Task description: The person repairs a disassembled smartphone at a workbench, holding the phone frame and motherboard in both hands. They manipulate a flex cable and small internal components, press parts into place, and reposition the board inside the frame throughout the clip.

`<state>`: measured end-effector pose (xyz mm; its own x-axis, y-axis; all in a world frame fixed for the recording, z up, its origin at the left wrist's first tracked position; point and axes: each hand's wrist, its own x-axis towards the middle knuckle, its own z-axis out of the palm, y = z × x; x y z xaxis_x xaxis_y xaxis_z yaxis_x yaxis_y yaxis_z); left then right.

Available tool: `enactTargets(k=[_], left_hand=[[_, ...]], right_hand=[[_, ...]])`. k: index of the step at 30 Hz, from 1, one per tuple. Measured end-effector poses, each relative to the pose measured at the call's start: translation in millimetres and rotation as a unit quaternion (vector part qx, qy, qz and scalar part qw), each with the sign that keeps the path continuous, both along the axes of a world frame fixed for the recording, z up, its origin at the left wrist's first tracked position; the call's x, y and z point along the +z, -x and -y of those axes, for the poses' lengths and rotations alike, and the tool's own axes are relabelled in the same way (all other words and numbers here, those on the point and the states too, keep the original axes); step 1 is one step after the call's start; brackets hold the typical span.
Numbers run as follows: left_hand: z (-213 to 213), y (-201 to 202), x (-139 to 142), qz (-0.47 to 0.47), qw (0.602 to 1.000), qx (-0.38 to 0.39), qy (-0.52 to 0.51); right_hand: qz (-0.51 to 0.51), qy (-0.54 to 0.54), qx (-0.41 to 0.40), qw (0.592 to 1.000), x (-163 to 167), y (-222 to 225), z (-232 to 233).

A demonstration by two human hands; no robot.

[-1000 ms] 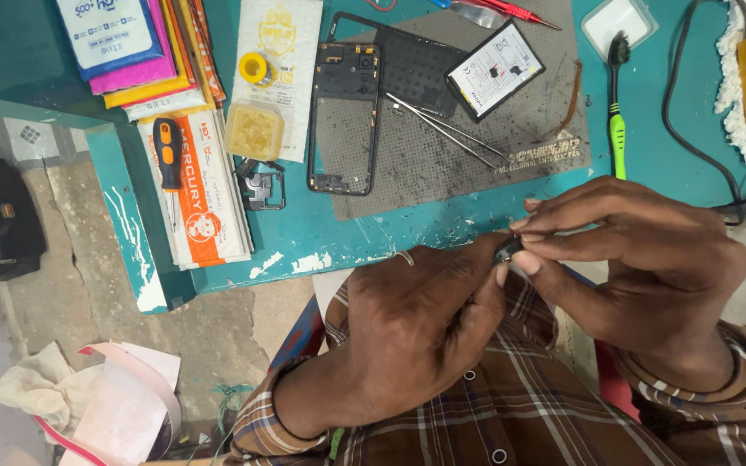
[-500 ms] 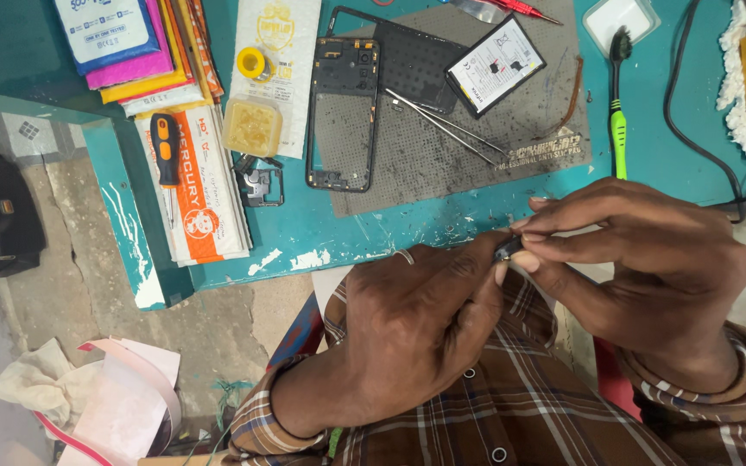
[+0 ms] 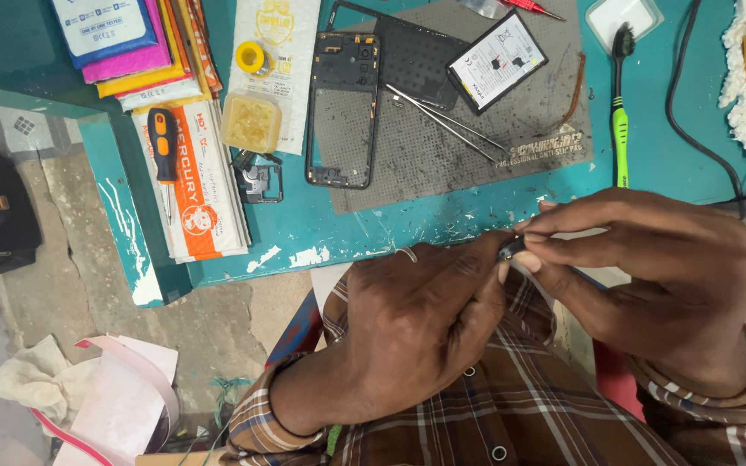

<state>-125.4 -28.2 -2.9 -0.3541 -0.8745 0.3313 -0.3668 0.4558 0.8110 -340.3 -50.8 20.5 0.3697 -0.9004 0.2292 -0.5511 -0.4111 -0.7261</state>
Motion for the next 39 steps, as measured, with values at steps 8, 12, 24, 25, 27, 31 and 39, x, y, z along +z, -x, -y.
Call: enactTargets(k=[8,12,24,25,27,31,39], left_hand=[[-0.2,-4.9,2.7,0.019,1.0,-0.016,0.006],[-0.6,-6.4,4.4,0.029,0.999,-0.023,0.009],[-2.9,-7.5,2.0,0.041,0.999,-0.024,0.027],[-3.1,-6.5,1.2,0.039,0.999,-0.022,0.028],[-3.2,-6.4,1.0,0.037,0.999,-0.019,0.031],[-2.8,-4.7,0.2,0.034,0.999,-0.024,0.024],[-3.0,-5.8,-1.4,0.03,0.999,-0.021,0.033]], right_hand=[[-0.043,0.019,0.017,0.999,4.4,-1.8,2.0],[-0.05,0.027,0.022,0.998,3.1,0.3,0.7],[-0.067,0.041,0.032,0.996,-0.2,4.2,-2.5],[-0.068,0.042,0.033,0.996,-0.5,4.5,-2.0],[-0.061,0.051,0.039,0.996,-0.3,4.3,-1.4],[-0.048,0.081,0.051,0.994,-0.7,2.4,0.9],[-0.042,0.107,0.061,0.992,-1.6,-0.6,3.2]])
